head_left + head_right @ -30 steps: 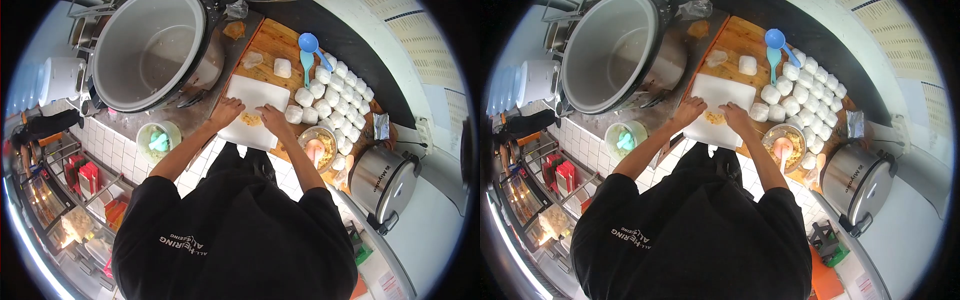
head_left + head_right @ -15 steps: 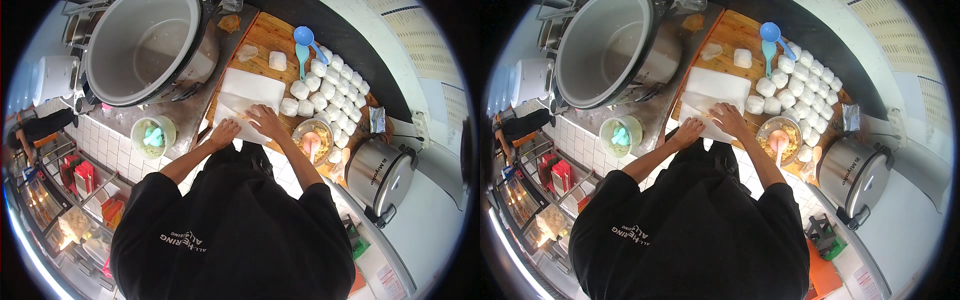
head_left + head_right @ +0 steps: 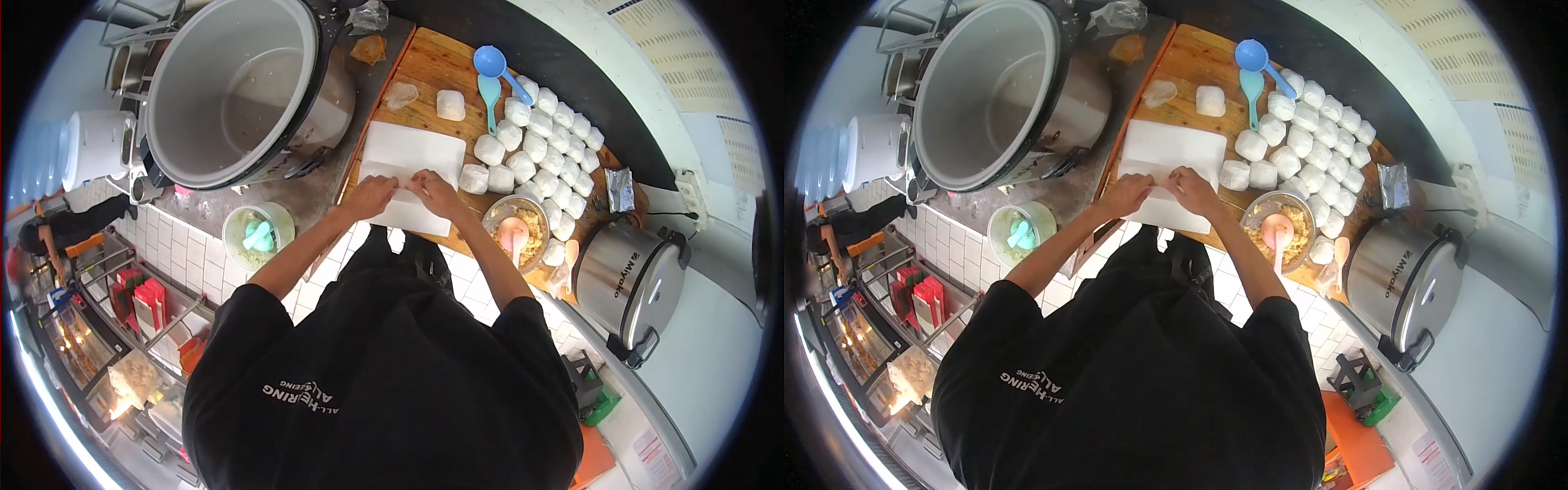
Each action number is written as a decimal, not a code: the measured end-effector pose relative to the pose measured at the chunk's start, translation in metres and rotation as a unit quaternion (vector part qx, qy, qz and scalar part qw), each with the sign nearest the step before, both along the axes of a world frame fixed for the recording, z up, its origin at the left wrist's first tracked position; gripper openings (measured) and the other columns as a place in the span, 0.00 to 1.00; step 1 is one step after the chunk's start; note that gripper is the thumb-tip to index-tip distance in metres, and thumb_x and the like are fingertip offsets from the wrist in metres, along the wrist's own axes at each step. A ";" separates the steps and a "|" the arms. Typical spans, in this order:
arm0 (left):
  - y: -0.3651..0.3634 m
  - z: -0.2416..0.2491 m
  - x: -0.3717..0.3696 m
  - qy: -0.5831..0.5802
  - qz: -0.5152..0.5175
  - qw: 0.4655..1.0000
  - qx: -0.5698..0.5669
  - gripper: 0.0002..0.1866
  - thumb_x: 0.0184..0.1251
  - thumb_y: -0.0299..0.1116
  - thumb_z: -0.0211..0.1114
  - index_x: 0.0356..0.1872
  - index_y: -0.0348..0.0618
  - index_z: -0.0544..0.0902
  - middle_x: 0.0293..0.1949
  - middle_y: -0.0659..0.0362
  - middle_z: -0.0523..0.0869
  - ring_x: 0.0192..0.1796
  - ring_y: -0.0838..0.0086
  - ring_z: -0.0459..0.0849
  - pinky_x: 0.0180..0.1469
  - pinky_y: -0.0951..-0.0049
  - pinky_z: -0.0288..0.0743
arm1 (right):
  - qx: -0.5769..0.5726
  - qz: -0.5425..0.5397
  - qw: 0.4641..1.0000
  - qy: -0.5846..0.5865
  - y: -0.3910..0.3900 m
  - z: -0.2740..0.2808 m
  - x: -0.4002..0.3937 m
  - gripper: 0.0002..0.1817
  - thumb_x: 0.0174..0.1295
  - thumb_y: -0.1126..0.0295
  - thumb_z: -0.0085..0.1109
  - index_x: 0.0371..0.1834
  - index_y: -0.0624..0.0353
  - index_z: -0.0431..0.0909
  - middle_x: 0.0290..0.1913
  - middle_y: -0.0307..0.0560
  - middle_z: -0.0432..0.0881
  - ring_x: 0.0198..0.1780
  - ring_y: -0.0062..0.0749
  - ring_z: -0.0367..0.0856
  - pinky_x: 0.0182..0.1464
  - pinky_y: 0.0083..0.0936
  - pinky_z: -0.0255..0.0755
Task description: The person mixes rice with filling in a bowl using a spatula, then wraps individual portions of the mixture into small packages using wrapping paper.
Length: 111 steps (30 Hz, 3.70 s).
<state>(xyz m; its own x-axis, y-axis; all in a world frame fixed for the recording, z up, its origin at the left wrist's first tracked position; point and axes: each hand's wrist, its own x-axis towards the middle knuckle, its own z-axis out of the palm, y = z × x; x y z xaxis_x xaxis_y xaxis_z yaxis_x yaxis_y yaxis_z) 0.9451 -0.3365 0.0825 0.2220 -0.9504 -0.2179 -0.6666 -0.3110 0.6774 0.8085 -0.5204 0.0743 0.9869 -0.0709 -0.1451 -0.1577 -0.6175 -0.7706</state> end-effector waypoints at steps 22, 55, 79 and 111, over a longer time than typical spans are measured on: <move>-0.011 -0.070 0.052 0.255 0.085 0.962 0.050 0.09 0.57 0.27 0.68 0.39 0.39 0.80 0.34 0.54 0.85 0.42 0.67 0.84 0.46 0.66 0.76 | 0.051 -0.108 0.984 0.135 -0.032 -0.042 -0.008 0.14 0.52 0.62 0.68 0.36 0.60 0.82 0.37 0.55 0.83 0.41 0.46 0.81 0.46 0.35 0.72; -0.001 -0.048 0.022 -0.064 0.055 0.996 0.023 0.09 0.56 0.32 0.67 0.37 0.42 0.82 0.32 0.50 0.86 0.41 0.57 0.85 0.49 0.61 0.76 | -0.071 -0.089 0.993 -0.003 -0.003 -0.022 -0.025 0.06 0.58 0.70 0.57 0.34 0.60 0.76 0.39 0.51 0.82 0.46 0.49 0.79 0.46 0.39 0.74; -0.012 -0.030 0.002 0.706 0.080 0.702 -0.048 0.13 0.58 0.24 0.69 0.41 0.45 0.75 0.36 0.65 0.79 0.43 0.78 0.79 0.48 0.75 0.73 | 0.464 -0.291 0.836 0.015 0.044 0.014 -0.030 0.11 0.54 0.82 0.54 0.40 0.57 0.73 0.33 0.33 0.78 0.33 0.13 0.75 0.32 0.13 0.68; -0.064 0.120 -0.019 0.405 -0.003 0.913 -0.048 0.30 0.39 0.26 0.81 0.48 0.42 0.78 0.44 0.61 0.82 0.48 0.76 0.79 0.52 0.74 0.73 | 0.762 -0.372 0.510 -0.143 0.071 0.079 -0.008 0.34 0.67 0.37 0.41 0.63 0.54 0.67 0.54 0.39 0.77 0.52 0.27 0.76 0.53 0.29 0.69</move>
